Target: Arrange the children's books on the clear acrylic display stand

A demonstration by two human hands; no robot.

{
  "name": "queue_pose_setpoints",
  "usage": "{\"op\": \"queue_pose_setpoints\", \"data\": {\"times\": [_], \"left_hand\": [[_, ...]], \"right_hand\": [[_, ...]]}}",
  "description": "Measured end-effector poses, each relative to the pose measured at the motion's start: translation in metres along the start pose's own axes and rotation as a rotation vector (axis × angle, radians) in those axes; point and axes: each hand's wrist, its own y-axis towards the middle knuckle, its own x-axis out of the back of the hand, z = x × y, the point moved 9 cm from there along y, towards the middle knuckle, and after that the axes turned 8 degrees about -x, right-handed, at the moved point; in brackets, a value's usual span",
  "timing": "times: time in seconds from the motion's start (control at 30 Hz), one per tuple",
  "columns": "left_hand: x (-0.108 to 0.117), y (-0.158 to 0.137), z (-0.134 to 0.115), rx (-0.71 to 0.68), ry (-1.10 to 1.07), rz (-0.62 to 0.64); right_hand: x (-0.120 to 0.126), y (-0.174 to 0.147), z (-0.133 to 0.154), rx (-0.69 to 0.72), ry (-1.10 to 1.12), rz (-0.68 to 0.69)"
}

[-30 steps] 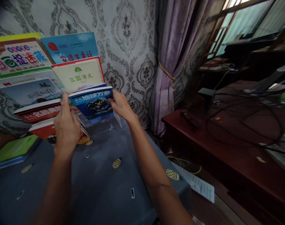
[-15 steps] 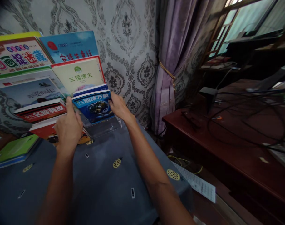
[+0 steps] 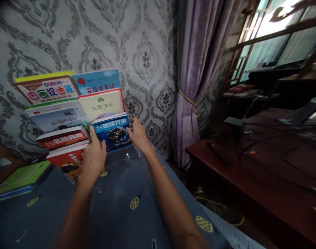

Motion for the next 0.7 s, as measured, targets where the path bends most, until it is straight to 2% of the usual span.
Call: {"op": "queue_pose_setpoints", "data": {"times": [0.13, 0.23, 0.37, 0.53, 0.7], "left_hand": [[-0.008, -0.002, -0.003, 0.009, -0.054, 0.034], [-0.013, -0.001, 0.002, 0.016, -0.095, 0.04], [-0.025, 0.0, 0.008, 0.026, -0.145, 0.059], [-0.04, 0.0, 0.013, 0.09, -0.11, 0.169], [-0.044, 0.001, 0.012, 0.105, -0.143, 0.192]], "right_hand": [[-0.005, 0.0, -0.005, -0.027, -0.015, 0.006], [-0.015, 0.001, -0.008, -0.028, -0.062, 0.06], [-0.029, 0.0, -0.018, -0.099, -0.102, 0.12], [-0.034, -0.001, -0.023, -0.135, -0.12, 0.105], [-0.032, 0.002, -0.026, -0.121, -0.104, 0.083]]}}
